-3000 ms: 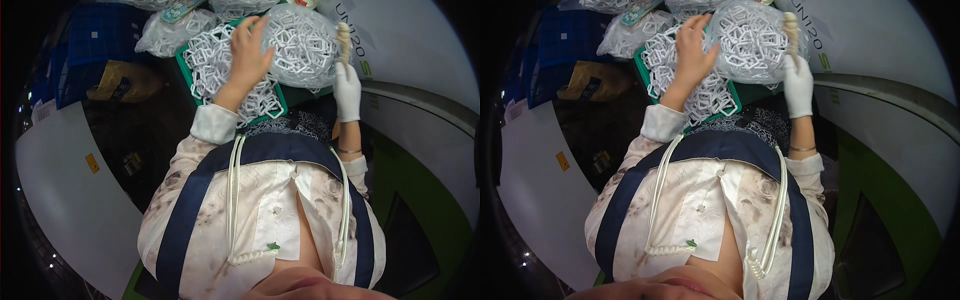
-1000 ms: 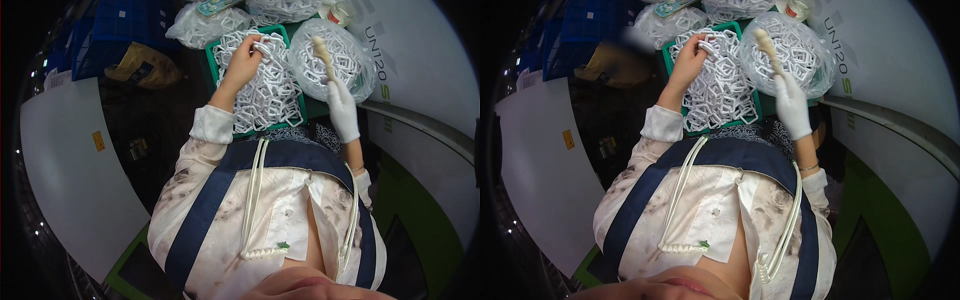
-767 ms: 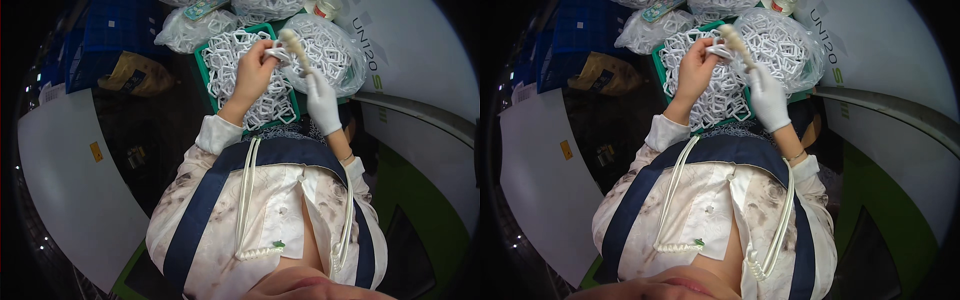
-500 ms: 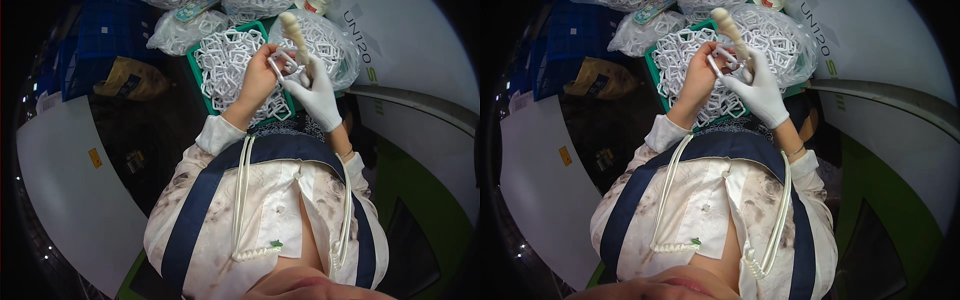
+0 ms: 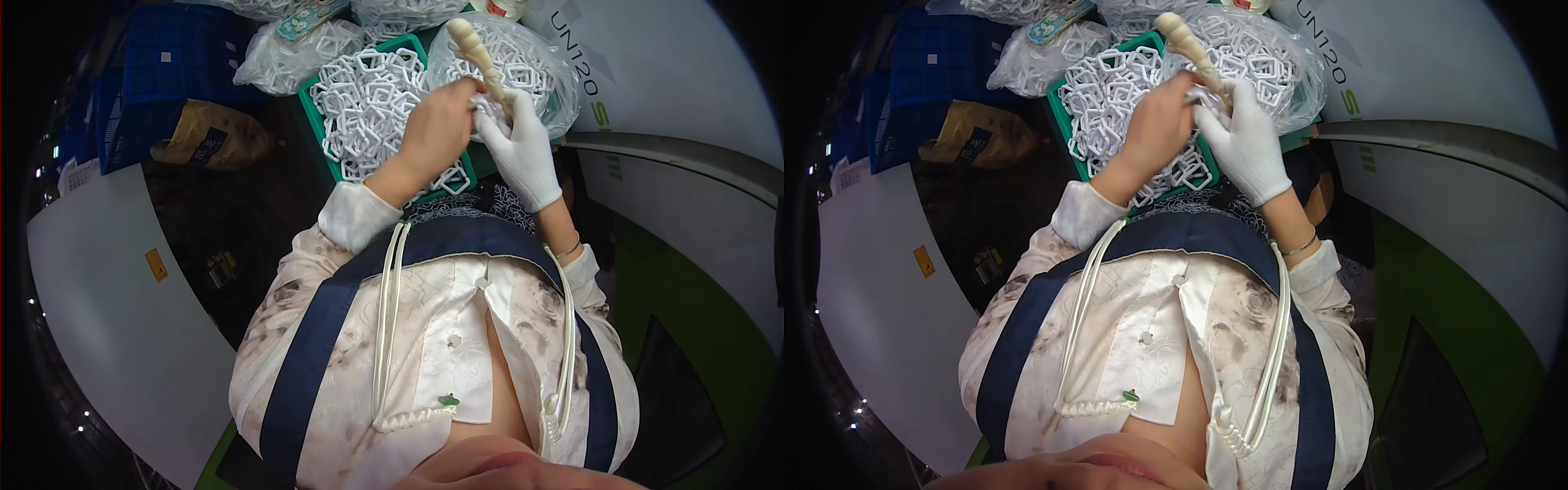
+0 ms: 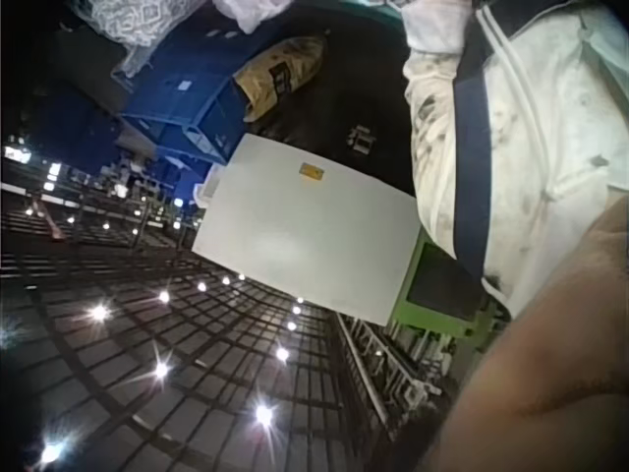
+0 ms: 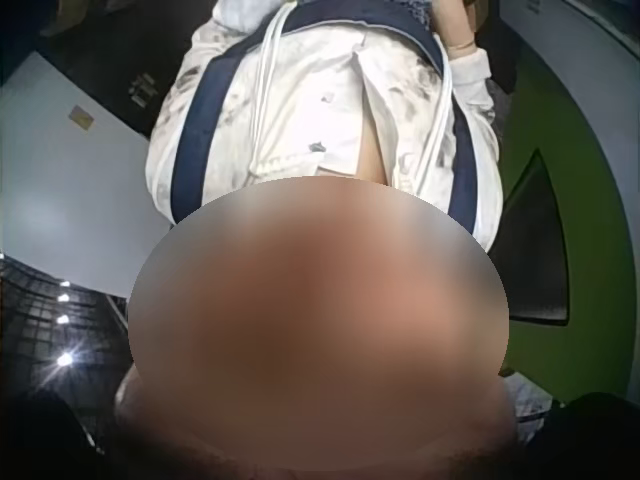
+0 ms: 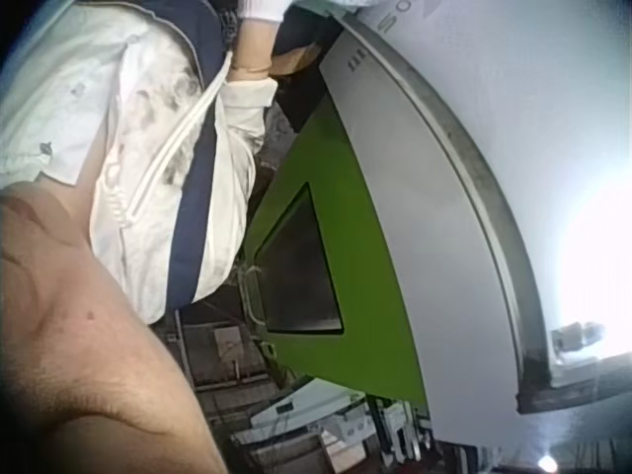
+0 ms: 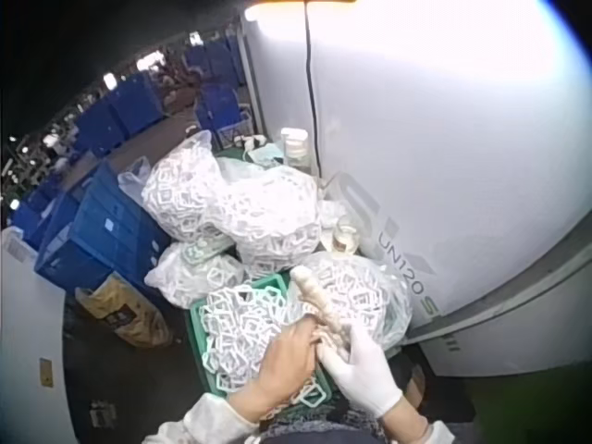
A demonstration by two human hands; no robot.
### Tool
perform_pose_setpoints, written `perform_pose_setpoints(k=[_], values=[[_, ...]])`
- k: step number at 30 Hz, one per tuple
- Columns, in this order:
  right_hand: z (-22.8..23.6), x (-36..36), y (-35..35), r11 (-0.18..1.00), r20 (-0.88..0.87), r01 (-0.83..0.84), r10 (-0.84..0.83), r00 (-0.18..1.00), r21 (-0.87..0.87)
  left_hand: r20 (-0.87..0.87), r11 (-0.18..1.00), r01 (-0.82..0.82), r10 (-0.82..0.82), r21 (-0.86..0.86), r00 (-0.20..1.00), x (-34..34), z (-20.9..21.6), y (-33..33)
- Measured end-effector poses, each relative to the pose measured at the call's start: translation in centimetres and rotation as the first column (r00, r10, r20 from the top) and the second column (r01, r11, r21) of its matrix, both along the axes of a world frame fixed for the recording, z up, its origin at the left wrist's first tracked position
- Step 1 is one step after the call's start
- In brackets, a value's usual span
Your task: Sorting and packaging white plastic components into containers.
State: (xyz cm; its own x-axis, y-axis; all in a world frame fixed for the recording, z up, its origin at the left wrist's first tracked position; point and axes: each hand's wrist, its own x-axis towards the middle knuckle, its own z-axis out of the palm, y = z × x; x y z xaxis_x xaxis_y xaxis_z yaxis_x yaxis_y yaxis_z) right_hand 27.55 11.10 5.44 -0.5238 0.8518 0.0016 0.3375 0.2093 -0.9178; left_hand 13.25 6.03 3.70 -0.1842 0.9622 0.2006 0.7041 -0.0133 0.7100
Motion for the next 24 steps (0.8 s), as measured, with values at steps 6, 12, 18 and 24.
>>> perform_pose_setpoints(k=[6,12,18,24], values=[[-1.6,1.4,-0.2,0.983,0.047,0.136,-0.131,0.990,-0.123,0.979,0.978,0.076,0.197,-0.193,-0.052,-1.3,-0.8,0.8],[1.6,-0.2,-0.5,0.989,-0.118,-0.058,0.042,0.992,-0.136,0.942,0.989,0.141,0.094,-0.051,-0.321,-0.1,-1.9,0.3],[1.9,-0.5,-0.1,0.871,-0.279,-0.090,-0.055,0.959,-0.482,0.895,0.983,0.161,0.153,-0.093,-0.419,0.3,-0.6,0.2],[1.7,-0.9,-1.6,0.982,-0.127,-0.061,0.038,0.991,-0.179,0.873,0.985,0.164,0.129,-0.056,-0.471,0.6,-0.7,0.5]])
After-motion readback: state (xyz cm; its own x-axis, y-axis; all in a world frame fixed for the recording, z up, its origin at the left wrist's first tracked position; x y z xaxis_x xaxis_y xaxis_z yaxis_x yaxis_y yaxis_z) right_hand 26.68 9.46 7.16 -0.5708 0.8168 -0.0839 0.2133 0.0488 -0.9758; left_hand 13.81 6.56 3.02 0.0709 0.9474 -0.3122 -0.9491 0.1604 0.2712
